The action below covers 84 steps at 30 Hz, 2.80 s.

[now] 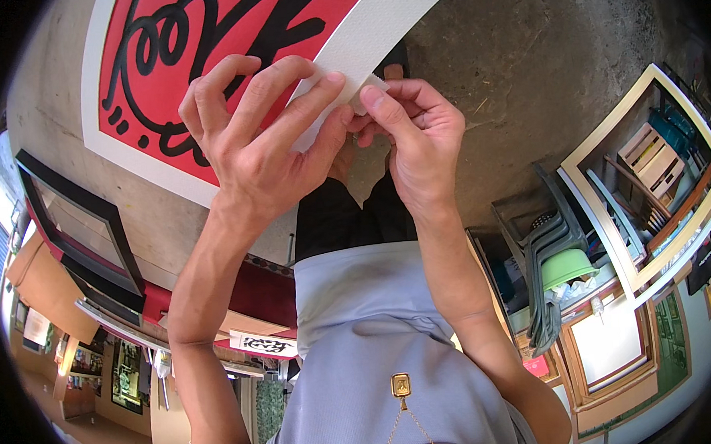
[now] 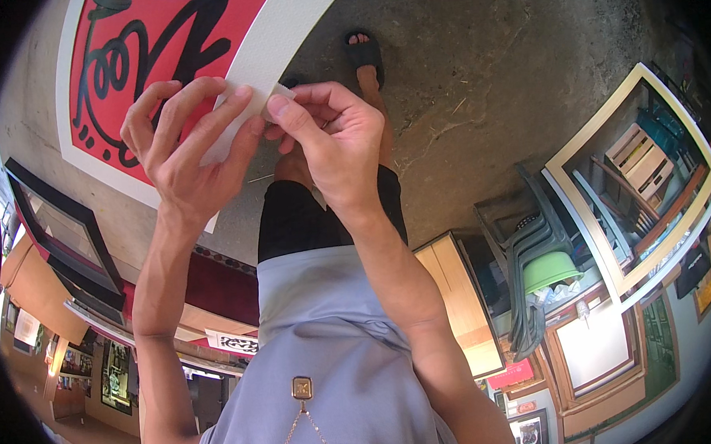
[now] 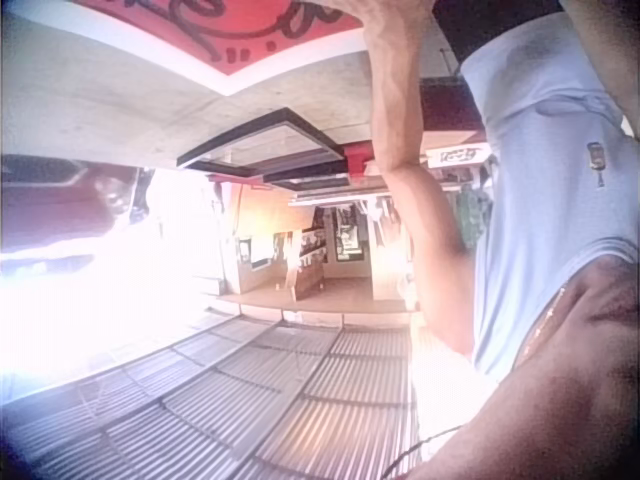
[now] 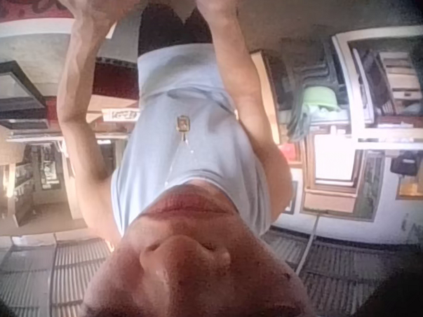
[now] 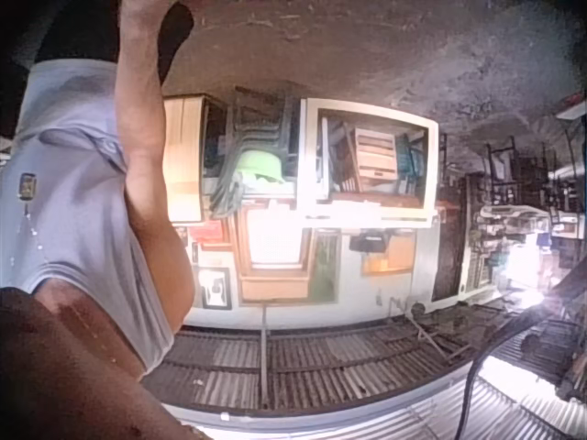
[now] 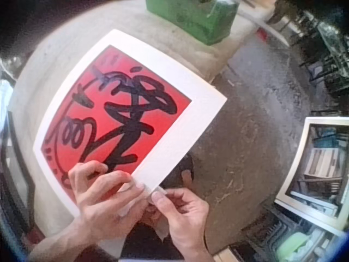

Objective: The person tapes a red artwork with black lettering onto a wooden board, then repeats the process with a yellow artwork. They use small pieces of tape to secure each piece to the board and place the finished boards on a nearby table.

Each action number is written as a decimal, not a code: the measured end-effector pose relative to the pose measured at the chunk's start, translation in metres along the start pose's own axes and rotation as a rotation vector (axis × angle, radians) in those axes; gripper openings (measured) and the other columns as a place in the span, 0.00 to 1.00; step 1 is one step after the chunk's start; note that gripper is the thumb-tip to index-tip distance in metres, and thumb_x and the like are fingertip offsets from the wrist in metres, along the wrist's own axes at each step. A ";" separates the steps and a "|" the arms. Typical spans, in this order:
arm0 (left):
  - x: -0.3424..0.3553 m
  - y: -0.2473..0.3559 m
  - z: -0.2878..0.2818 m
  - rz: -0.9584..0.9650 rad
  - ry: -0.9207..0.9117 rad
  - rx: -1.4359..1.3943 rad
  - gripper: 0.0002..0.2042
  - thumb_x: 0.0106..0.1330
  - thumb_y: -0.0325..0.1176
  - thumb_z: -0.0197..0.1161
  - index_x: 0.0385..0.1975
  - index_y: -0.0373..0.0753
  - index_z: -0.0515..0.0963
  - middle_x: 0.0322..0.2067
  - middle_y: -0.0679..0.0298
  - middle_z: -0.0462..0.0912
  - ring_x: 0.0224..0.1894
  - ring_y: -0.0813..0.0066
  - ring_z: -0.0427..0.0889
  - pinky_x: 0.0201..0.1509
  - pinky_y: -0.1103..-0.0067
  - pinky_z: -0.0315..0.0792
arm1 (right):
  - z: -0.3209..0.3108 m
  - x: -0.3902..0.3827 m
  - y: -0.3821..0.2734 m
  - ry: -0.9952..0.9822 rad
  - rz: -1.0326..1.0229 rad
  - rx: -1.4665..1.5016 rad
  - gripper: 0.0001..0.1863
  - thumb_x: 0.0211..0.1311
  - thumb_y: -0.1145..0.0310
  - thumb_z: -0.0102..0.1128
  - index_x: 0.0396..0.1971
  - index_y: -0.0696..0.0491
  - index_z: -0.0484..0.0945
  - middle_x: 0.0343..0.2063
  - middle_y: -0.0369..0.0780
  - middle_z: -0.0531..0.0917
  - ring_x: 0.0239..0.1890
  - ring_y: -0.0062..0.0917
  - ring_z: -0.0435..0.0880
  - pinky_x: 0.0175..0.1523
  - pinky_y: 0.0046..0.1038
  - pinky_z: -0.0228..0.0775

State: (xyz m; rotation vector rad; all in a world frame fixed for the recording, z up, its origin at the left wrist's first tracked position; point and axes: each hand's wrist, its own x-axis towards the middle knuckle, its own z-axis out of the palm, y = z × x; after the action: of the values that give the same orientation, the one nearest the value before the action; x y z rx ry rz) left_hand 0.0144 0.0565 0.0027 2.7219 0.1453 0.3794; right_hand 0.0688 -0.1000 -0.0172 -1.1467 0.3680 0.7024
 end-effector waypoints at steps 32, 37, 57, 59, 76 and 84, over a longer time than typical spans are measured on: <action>0.001 0.007 0.003 -0.102 0.023 -0.009 0.15 0.46 0.37 0.79 0.37 0.55 0.89 0.40 0.76 0.85 0.51 0.68 0.73 0.58 0.72 0.58 | -0.007 0.014 -0.005 -0.076 -0.053 0.019 0.09 0.62 0.73 0.69 0.38 0.62 0.83 0.32 0.40 0.86 0.32 0.19 0.84 0.41 0.21 0.77; 0.001 0.006 0.011 -0.100 0.105 -0.029 0.13 0.43 0.37 0.75 0.31 0.57 0.87 0.37 0.81 0.83 0.49 0.67 0.73 0.57 0.71 0.57 | -0.006 0.014 -0.003 -0.068 -0.052 0.037 0.08 0.61 0.74 0.70 0.37 0.61 0.82 0.31 0.40 0.86 0.32 0.18 0.84 0.40 0.20 0.78; 0.002 0.007 0.003 -0.104 0.028 -0.015 0.15 0.46 0.37 0.79 0.36 0.55 0.89 0.40 0.75 0.86 0.51 0.67 0.74 0.58 0.72 0.59 | -0.002 0.013 -0.002 -0.032 -0.073 0.018 0.08 0.61 0.74 0.69 0.36 0.62 0.81 0.30 0.41 0.86 0.31 0.18 0.84 0.39 0.21 0.78; 0.001 0.007 0.003 -0.104 0.027 -0.016 0.15 0.46 0.37 0.79 0.36 0.55 0.89 0.40 0.75 0.86 0.51 0.67 0.74 0.58 0.72 0.59 | 0.000 0.012 0.000 -0.013 -0.095 0.018 0.08 0.61 0.74 0.70 0.36 0.62 0.81 0.30 0.41 0.86 0.31 0.18 0.84 0.39 0.20 0.78; 0.005 0.005 -0.002 -0.094 -0.024 -0.032 0.20 0.39 0.34 0.75 0.38 0.55 0.89 0.41 0.74 0.85 0.53 0.64 0.74 0.60 0.70 0.61 | 0.007 0.012 0.012 -0.052 -0.273 -0.013 0.44 0.56 0.81 0.68 0.67 0.55 0.49 0.40 0.49 0.84 0.38 0.24 0.86 0.46 0.23 0.79; 0.006 0.005 -0.003 -0.089 -0.027 -0.037 0.21 0.38 0.33 0.73 0.37 0.54 0.89 0.41 0.74 0.85 0.53 0.63 0.74 0.60 0.69 0.61 | 0.006 0.014 0.009 0.005 -0.156 0.028 0.43 0.57 0.81 0.67 0.67 0.55 0.49 0.39 0.49 0.83 0.38 0.23 0.85 0.48 0.23 0.78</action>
State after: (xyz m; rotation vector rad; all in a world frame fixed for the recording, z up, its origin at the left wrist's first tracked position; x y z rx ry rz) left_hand 0.0193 0.0537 0.0089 2.6721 0.2486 0.3164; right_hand 0.0728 -0.0881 -0.0300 -1.1377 0.2880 0.5563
